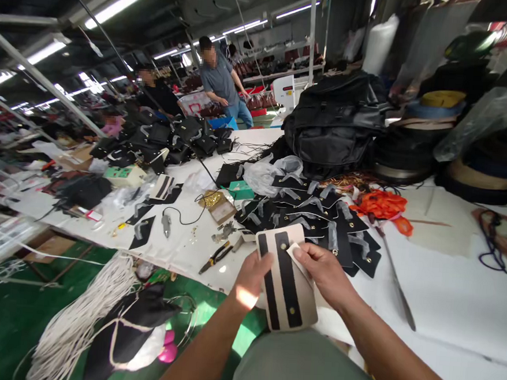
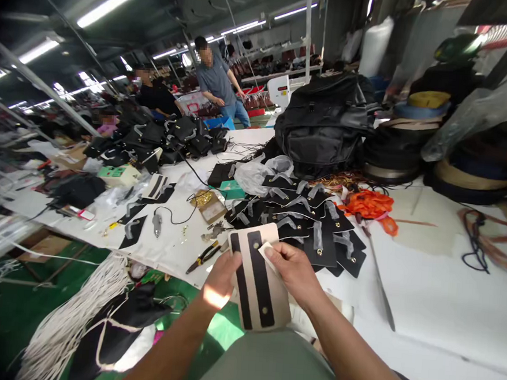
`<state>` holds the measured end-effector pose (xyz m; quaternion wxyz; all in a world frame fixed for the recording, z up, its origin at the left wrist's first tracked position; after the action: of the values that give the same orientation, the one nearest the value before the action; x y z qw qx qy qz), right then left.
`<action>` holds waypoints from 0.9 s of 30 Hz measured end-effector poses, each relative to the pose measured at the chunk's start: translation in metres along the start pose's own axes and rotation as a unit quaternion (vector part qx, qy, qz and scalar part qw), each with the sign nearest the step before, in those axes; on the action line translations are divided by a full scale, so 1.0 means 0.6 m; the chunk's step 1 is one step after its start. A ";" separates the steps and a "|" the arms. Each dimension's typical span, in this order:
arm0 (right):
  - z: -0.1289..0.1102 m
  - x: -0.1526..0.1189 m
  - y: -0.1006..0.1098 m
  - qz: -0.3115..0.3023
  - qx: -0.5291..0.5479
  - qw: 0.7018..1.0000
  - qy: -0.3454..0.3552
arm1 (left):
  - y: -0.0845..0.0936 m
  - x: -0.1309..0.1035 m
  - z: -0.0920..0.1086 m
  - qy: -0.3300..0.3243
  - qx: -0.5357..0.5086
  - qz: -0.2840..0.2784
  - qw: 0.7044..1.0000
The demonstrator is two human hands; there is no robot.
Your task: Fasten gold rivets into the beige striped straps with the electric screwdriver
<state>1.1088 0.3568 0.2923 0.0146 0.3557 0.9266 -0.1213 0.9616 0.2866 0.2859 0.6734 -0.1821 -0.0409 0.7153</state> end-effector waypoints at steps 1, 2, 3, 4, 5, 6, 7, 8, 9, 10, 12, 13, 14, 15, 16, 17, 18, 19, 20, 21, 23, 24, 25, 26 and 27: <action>-0.005 -0.004 0.002 0.001 -0.016 1.000 0.007 | -0.007 0.000 0.004 0.001 0.033 -0.007 0.999; -0.012 -0.010 0.007 0.008 -0.043 0.999 0.021 | -0.011 0.001 0.006 0.004 0.055 -0.007 0.998; -0.023 -0.016 0.013 0.024 -0.079 0.996 0.041 | -0.015 0.002 0.007 0.005 0.067 -0.001 0.998; -0.035 -0.024 0.020 0.049 -0.118 0.990 0.065 | -0.017 0.003 0.008 0.001 0.074 0.006 0.997; -0.048 -0.034 0.028 0.079 -0.155 0.981 0.089 | -0.019 0.005 0.010 -0.007 0.076 0.010 0.997; -0.060 -0.044 0.034 0.111 -0.184 0.970 0.109 | -0.023 0.007 0.011 -0.015 0.078 0.010 0.997; -0.069 -0.054 0.039 0.139 -0.207 0.960 0.125 | -0.026 0.009 0.013 -0.022 0.081 0.006 0.996; -0.078 -0.063 0.041 0.160 -0.225 0.951 0.137 | -0.030 0.010 0.016 -0.029 0.086 -0.001 0.996; -0.086 -0.070 0.040 0.172 -0.240 0.944 0.149 | -0.035 0.012 0.019 -0.035 0.093 -0.011 0.995; -0.091 -0.075 0.036 0.172 -0.251 0.939 0.159 | -0.039 0.012 0.023 -0.040 0.101 -0.020 0.994; -0.093 -0.074 0.024 0.146 -0.251 0.944 0.156 | -0.045 0.012 0.031 -0.046 0.116 -0.030 0.992; -0.089 -0.070 0.018 0.125 -0.240 0.952 0.141 | -0.047 0.011 0.034 -0.047 0.122 -0.030 0.991; -0.082 -0.065 0.013 0.104 -0.225 0.961 0.120 | -0.048 0.011 0.037 -0.046 0.126 -0.029 0.990; -0.076 -0.060 0.009 0.089 -0.211 0.968 0.099 | -0.049 0.010 0.039 -0.044 0.129 -0.028 0.990; -0.073 -0.056 0.007 0.082 -0.201 0.972 0.084 | -0.050 0.009 0.040 -0.042 0.127 -0.030 0.991; -0.071 -0.053 0.006 0.082 -0.197 0.974 0.075 | -0.052 0.007 0.041 -0.040 0.123 -0.034 0.991; -0.072 -0.051 0.006 0.084 -0.197 0.974 0.072 | -0.053 0.006 0.041 -0.039 0.117 -0.037 0.992; -0.073 -0.049 0.006 0.087 -0.198 0.974 0.071 | -0.054 0.005 0.043 -0.038 0.112 -0.040 0.992; -0.075 -0.047 0.006 0.091 -0.199 0.973 0.070 | -0.055 0.004 0.045 -0.038 0.111 -0.040 0.992; -0.075 -0.044 0.005 0.093 -0.200 0.973 0.068 | -0.056 0.004 0.049 -0.039 0.116 -0.040 0.992; -0.073 -0.039 0.002 0.095 -0.204 0.972 0.065 | -0.062 0.003 0.062 -0.050 0.137 -0.045 0.988; -0.071 -0.036 0.000 0.096 -0.208 0.971 0.063 | -0.066 0.003 0.070 -0.062 0.146 -0.048 0.986; -0.067 -0.033 -0.002 0.097 -0.213 0.970 0.059 | -0.070 0.004 0.078 -0.075 0.150 -0.051 0.984; -0.063 -0.030 -0.003 0.097 -0.218 0.969 0.055 | -0.073 0.005 0.085 -0.087 0.148 -0.052 0.984; -0.058 -0.027 -0.003 0.095 -0.223 0.969 0.051 | -0.073 0.007 0.089 -0.096 0.143 -0.050 0.984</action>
<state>1.1215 0.3532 0.3286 0.0581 0.4352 0.8919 0.1086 0.9863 0.3046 0.3483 0.7205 -0.0118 -0.0118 0.6932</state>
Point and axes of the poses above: each hand's wrist, its own x-axis towards the middle knuckle, its own y-axis out of the back of the hand, z = x × y, the point moved 8 cm from there along x, towards the middle knuckle, and after that the axes turned 14 degrees about -z, right-handed, at the moved point
